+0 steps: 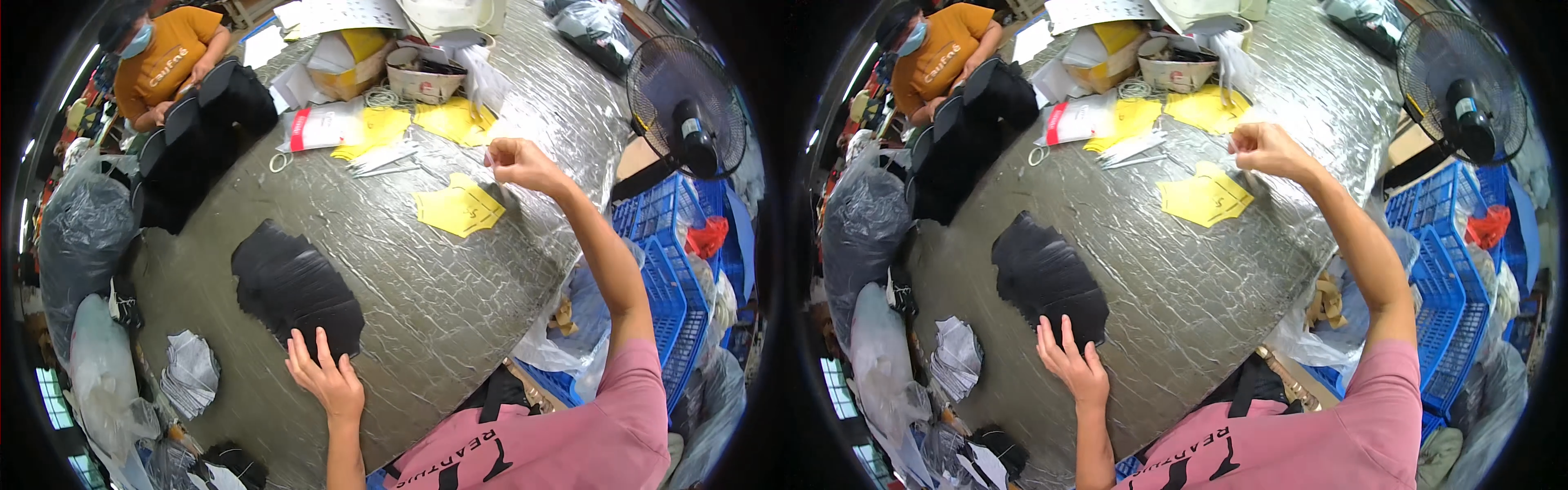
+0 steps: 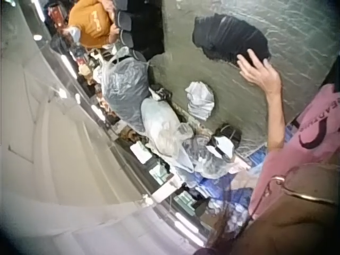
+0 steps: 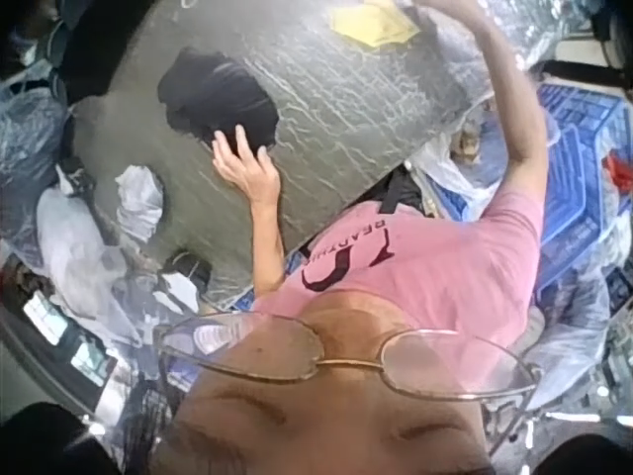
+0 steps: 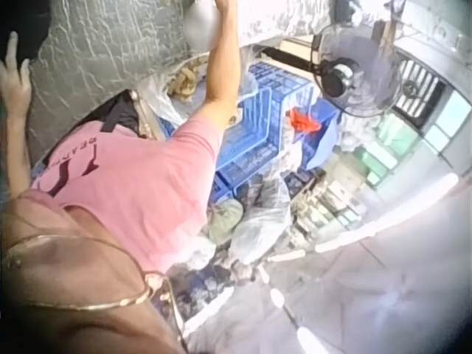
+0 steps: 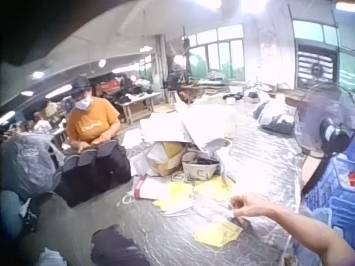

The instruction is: Organizing and marking black synthetic shoe components using a yellow template and a marking pen.

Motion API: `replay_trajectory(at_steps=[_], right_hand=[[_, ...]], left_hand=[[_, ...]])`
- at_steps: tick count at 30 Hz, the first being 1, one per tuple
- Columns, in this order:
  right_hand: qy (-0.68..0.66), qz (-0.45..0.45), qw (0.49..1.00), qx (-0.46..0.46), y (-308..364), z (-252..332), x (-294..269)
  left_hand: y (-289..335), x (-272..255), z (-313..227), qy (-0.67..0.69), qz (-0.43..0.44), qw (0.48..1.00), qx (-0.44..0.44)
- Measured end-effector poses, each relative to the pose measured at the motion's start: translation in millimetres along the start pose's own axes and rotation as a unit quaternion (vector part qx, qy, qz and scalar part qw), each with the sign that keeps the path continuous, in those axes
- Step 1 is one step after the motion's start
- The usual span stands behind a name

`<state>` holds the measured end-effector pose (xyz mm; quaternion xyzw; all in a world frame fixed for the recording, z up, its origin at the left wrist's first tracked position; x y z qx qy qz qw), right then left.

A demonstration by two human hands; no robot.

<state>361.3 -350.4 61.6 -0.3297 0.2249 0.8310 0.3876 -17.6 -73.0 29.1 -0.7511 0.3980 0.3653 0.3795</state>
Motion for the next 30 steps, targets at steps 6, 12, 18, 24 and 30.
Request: replay_trajectory(at_steps=[6, 12, 18, 24, 30], right_hand=[[-0.367, 0.023, 0.921, 0.132, 16.7, 2.3, 17.9], [-0.381, 0.03, 0.915, 0.129, 17.4, -0.6, 20.5], [-0.417, 0.058, 0.904, 0.071, 28.4, 31.9, 24.5], [-0.337, 0.051, 0.939, 0.039, 31.5, 22.4, 18.9], [0.286, -0.092, 0.954, 0.009, 30.7, 22.7, 47.7]], left_hand=[[-0.9, 4.7, -2.4, -0.002, 0.011, 1.0, -0.002], [-13.2, 7.9, -0.8, 0.002, 0.016, 1.0, -0.021], [-17.1, 7.7, 9.8, 0.008, -0.016, 1.0, -0.022], [-13.6, 9.1, 7.1, -0.02, -0.027, 0.999, -0.015], [-12.7, 2.9, 13.2, 0.024, -0.044, 0.998, -0.048]])
Point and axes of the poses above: each hand's wrist, its own y-axis away from the middle knuckle, its own x-axis out of the palm, z = x × y, the point moved 2 cm from there along -y, towards the middle knuckle, and after that the axes turned 13 degrees about y, right-handed, at the moved point
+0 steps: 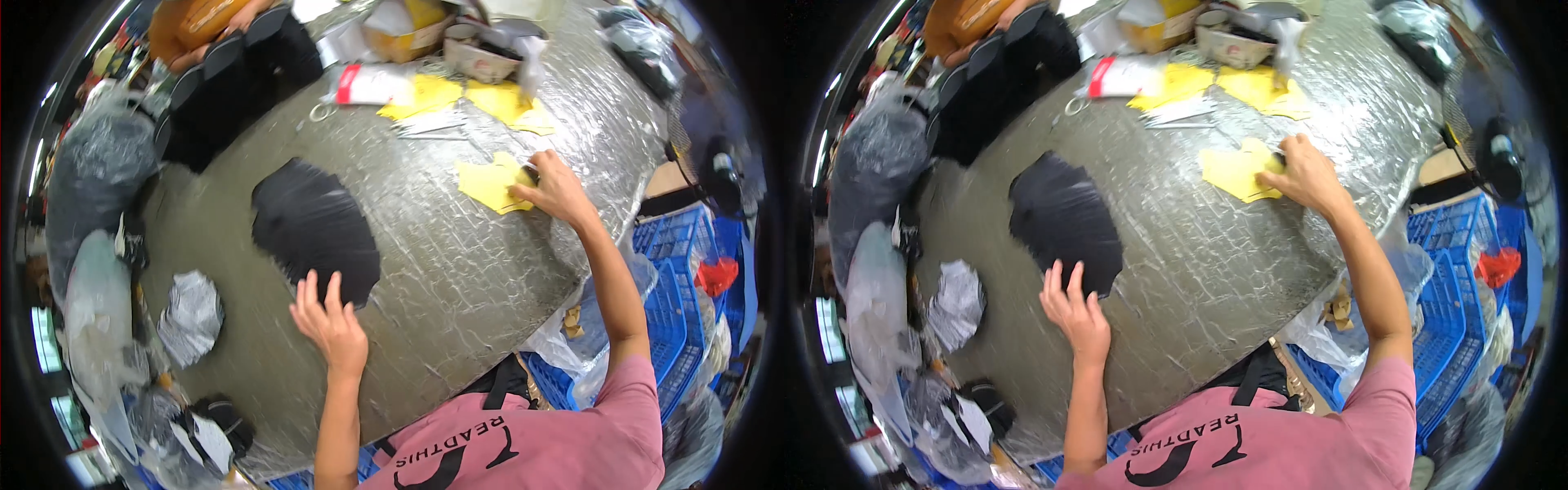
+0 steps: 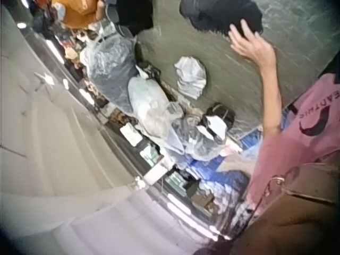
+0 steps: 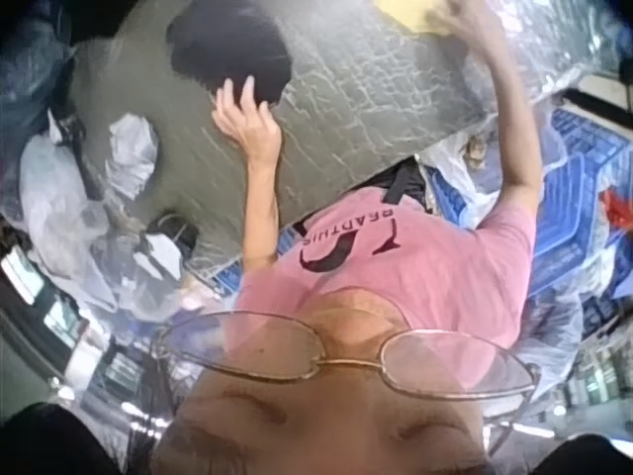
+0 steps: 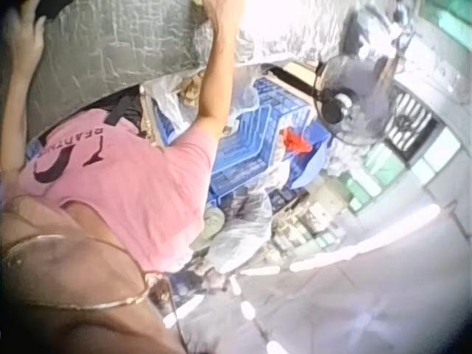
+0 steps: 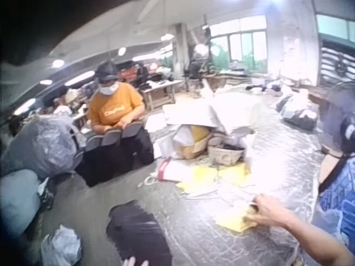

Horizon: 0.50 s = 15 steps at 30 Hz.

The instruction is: Organizing and marking black synthetic shoe components using a yellow template and a marking pen.

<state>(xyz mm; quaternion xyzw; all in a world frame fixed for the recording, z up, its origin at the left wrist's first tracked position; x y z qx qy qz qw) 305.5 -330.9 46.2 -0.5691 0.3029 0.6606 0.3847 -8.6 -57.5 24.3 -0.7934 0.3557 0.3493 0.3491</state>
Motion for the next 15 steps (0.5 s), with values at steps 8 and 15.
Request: replay_trajectory(at_steps=[8, 15], right_hand=[[-0.131, 0.023, 0.989, 0.072, 0.1, -13.4, 17.1], [-0.52, 0.111, 0.845, 0.044, 32.0, 23.1, -0.4]], left_hand=[[29.0, -7.5, -12.9, 0.042, 0.067, 0.997, -0.027], [81.2, -31.8, -20.2, 0.198, 0.078, 0.975, -0.068]])
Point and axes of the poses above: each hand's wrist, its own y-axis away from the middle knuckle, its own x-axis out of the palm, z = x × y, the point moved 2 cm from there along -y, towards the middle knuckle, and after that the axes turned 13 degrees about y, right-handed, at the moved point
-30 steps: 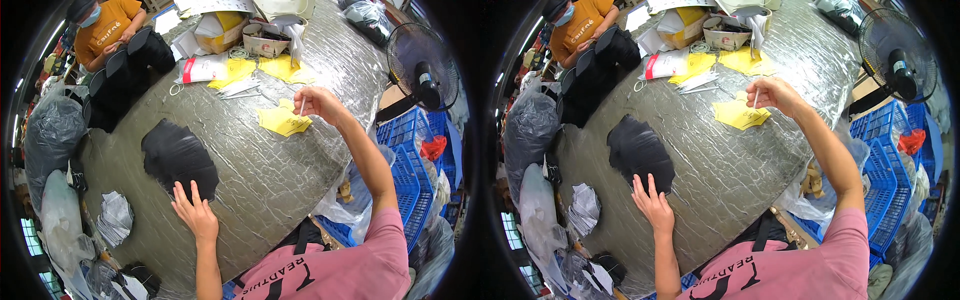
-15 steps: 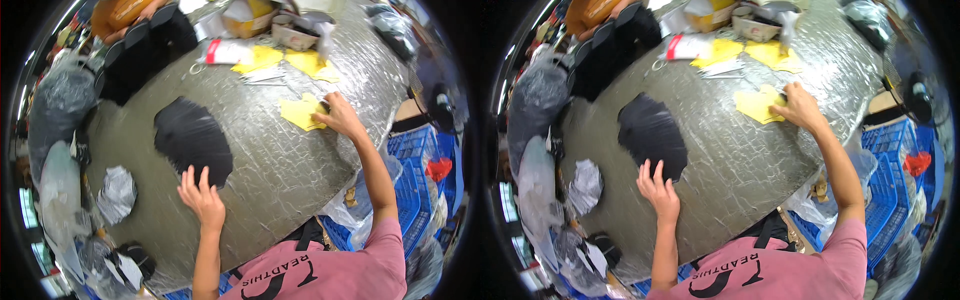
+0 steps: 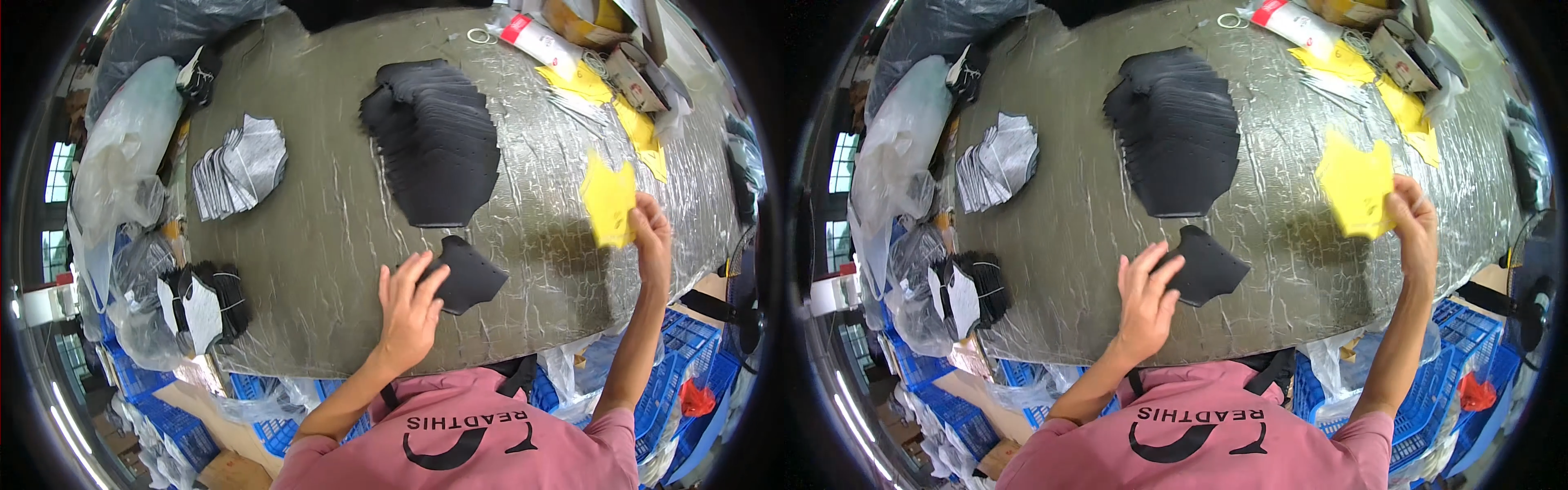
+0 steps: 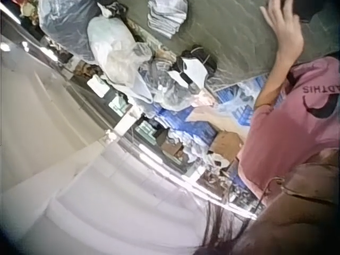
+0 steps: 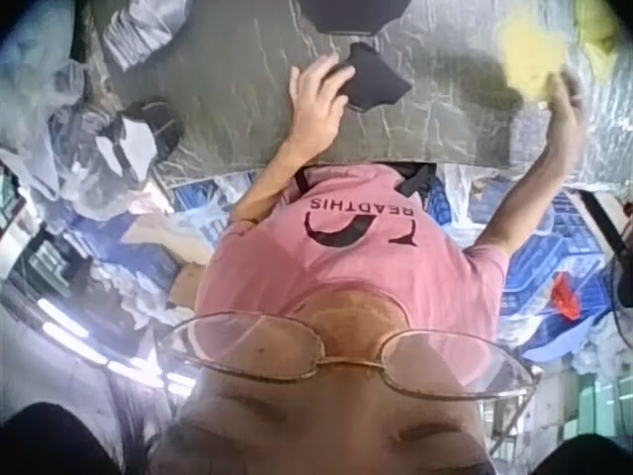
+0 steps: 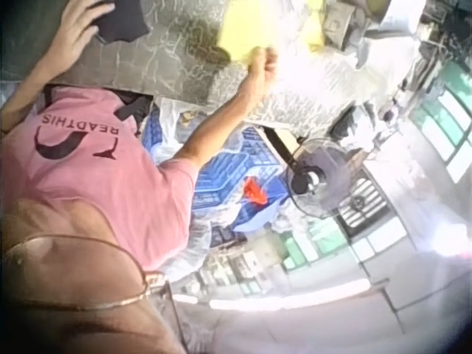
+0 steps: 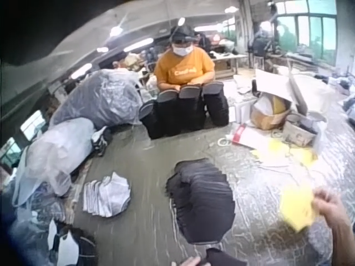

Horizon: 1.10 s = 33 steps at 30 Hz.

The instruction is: Organizing and marking black synthetic shoe components using a yellow template and a marking pen.

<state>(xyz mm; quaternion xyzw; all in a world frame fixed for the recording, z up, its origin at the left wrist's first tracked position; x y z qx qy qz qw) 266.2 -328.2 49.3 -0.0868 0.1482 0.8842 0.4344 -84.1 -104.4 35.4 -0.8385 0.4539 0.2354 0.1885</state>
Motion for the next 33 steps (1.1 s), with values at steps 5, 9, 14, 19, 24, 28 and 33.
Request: replay_trajectory(at_steps=[5, 9, 14, 19, 24, 28, 33], right_hand=[[0.127, 0.286, 0.949, -0.041, 26.6, 47.7, 124.9], [0.301, 0.238, 0.908, -0.17, 5.0, 69.2, 166.3], [0.361, 0.03, 0.903, -0.229, -37.5, 60.9, 179.9], [0.362, 0.016, 0.899, -0.247, -45.1, 52.2, 192.6], [0.339, 0.054, 0.911, -0.23, -43.2, 49.9, 205.3], [0.353, 0.094, 0.903, -0.225, -45.5, 54.7, 212.2], [0.375, 0.11, 0.897, -0.206, -50.9, 62.2, 224.2]], left_hand=[[-73.0, -34.7, 18.4, 0.003, -0.073, 0.995, 0.069], [-110.7, -32.7, 24.3, -0.068, -0.052, 0.99, 0.11], [-106.1, -13.9, 32.4, -0.141, -0.002, 0.986, 0.089], [-131.3, -23.7, 36.6, -0.098, -0.07, 0.988, 0.101], [-218.1, -41.8, 77.9, -0.092, -0.16, 0.977, 0.105], [-242.7, -37.5, 115.3, -0.069, -0.084, 0.994, 0.018], [-241.3, -45.4, 117.8, -0.027, -0.079, 0.996, 0.032]])
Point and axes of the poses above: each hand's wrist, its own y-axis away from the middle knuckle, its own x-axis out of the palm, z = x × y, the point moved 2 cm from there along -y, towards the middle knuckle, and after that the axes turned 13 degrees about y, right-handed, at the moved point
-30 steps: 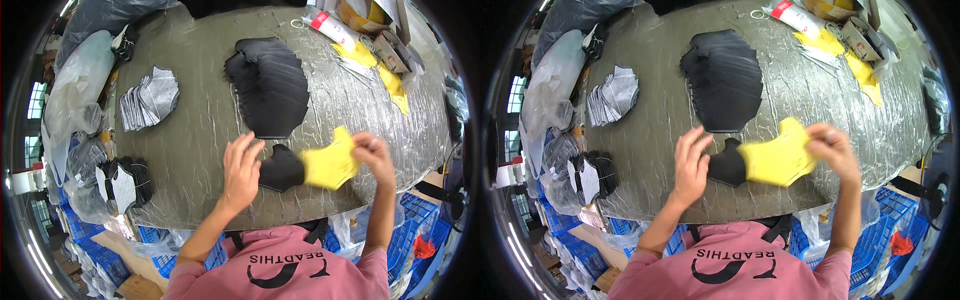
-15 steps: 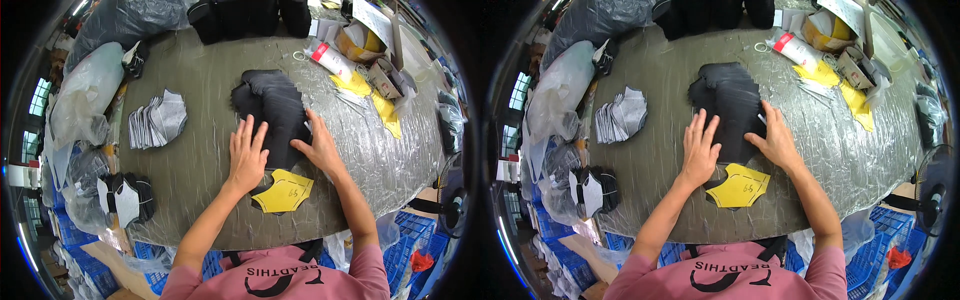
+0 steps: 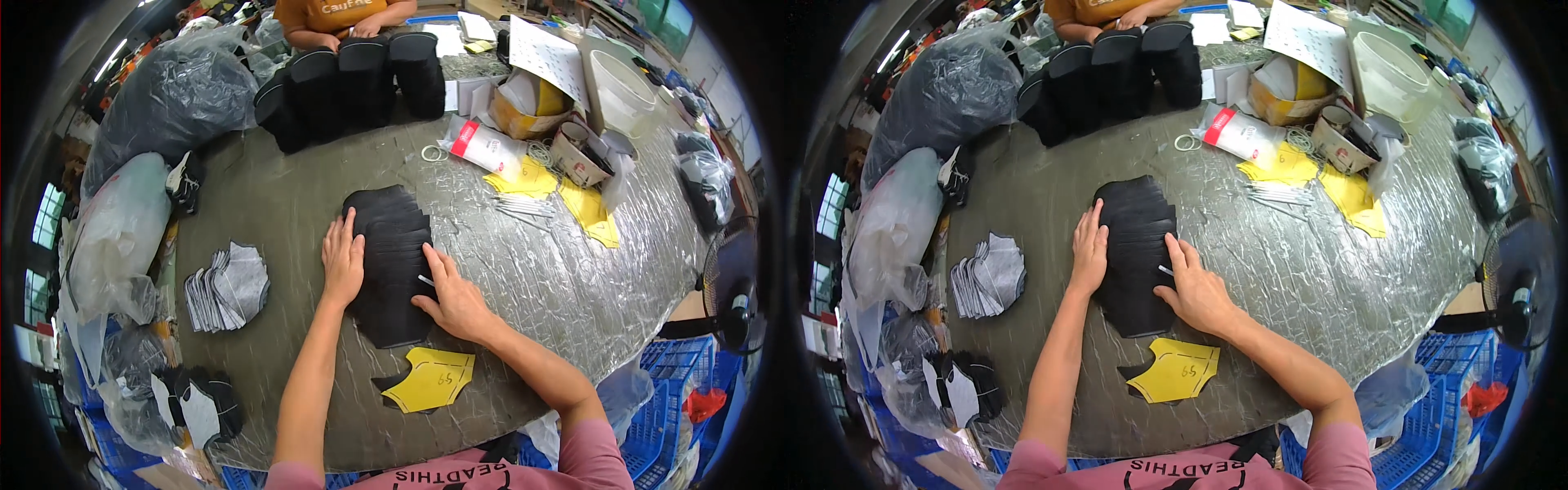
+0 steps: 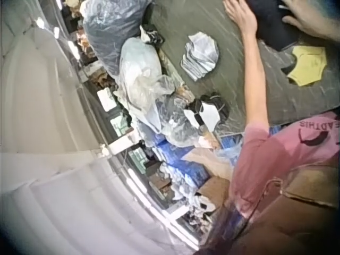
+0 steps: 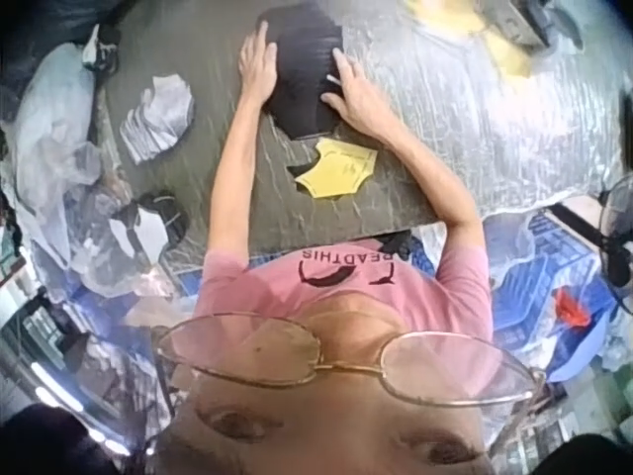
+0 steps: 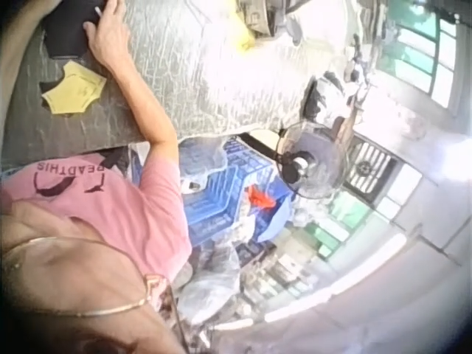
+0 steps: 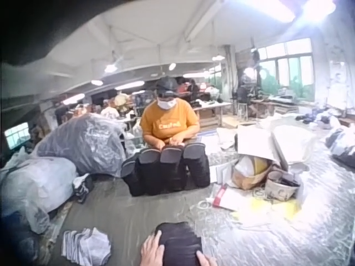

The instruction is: Organizing and marking black synthetic shoe components using a yellow template and a marking pen.

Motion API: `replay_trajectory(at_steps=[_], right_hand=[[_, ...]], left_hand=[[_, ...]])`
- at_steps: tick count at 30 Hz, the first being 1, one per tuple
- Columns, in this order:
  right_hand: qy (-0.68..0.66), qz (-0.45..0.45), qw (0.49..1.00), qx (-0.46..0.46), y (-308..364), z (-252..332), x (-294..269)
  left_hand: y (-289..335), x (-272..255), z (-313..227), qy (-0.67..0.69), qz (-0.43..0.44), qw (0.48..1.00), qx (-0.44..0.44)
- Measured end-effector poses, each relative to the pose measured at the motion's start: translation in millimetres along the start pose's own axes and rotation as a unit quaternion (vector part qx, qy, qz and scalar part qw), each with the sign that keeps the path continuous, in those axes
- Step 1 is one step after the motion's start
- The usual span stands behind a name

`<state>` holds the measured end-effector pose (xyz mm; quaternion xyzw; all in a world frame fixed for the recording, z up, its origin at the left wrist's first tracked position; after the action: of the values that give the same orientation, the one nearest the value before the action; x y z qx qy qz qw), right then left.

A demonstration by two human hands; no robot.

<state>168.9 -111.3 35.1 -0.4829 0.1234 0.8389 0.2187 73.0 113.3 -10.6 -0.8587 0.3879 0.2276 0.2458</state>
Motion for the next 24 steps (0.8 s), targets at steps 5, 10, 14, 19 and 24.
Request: replay_trajectory(at_steps=[5, 10, 14, 19, 24], right_hand=[[-0.024, -0.02, 0.999, -0.027, -9.3, 3.5, -2.3], [-0.051, -0.069, 0.996, 0.012, 19.6, -4.0, -27.4], [0.012, 0.072, 0.996, 0.055, 78.1, -9.6, -56.2], [0.09, 0.137, 0.983, 0.084, 134.1, 16.6, -38.4], [0.083, 0.072, 0.99, 0.093, 143.6, 21.6, -22.0]], left_hand=[[15.6, -24.5, -15.5, 0.124, -0.051, 0.991, -0.012], [105.4, -31.2, -95.9, 0.01, -0.047, 0.996, 0.069], [162.8, -16.0, -105.8, -0.046, 0.081, 0.994, 0.053], [172.0, -10.9, -101.0, -0.064, 0.088, 0.993, 0.05], [212.4, -18.9, -105.6, 0.033, 0.122, 0.992, 0.015]])
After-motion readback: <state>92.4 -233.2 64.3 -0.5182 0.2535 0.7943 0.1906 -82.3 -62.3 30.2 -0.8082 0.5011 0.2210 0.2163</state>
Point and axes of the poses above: each hand's wrist, its own y-axis away from the middle knuckle, its own x-axis out of the palm, z = x × y, the point moved 2 cm from there along -y, towards the middle knuckle, and after that the axes turned 13 degrees about y, right-handed, at the moved point
